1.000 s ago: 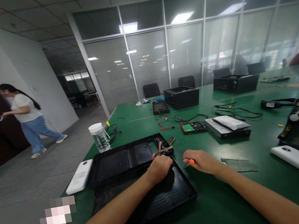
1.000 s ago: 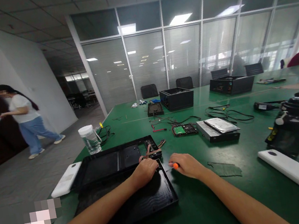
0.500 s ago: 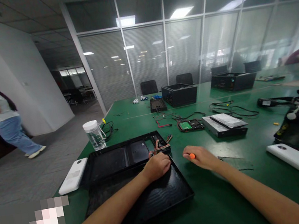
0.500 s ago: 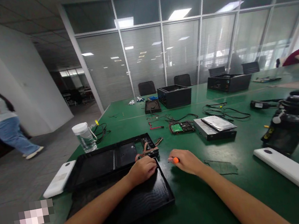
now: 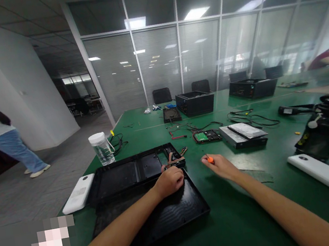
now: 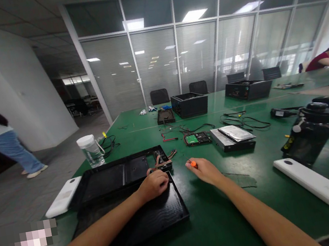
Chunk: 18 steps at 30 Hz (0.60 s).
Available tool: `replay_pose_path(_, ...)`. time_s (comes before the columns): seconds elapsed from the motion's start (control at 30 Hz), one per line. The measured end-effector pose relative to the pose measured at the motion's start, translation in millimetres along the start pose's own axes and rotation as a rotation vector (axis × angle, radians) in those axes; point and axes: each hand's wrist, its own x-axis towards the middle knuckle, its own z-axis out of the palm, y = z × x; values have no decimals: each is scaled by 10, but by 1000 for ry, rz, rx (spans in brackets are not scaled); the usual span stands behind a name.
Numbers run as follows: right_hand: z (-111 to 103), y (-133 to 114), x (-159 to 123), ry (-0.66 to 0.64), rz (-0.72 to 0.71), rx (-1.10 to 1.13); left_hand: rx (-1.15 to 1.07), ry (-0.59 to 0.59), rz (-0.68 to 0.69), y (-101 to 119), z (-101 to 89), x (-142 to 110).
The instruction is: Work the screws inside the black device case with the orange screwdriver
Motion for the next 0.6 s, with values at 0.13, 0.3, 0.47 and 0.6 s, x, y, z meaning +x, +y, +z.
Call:
replay_pose_path(0.13,21,111,18,50,127,119,-21,-12,6,10,-32,7)
replay_pose_path(0.3,-139,78,53,8,117,390,-54,-13,-127,54,-61,-5)
replay_pose_path(0.47,-220,-84,31,261,87,346,-155,14,-263,88,-72,-1)
replay_pose_path(0.6,-168,-153,-12,373,17,249,-188,18,-291,86,-70,0)
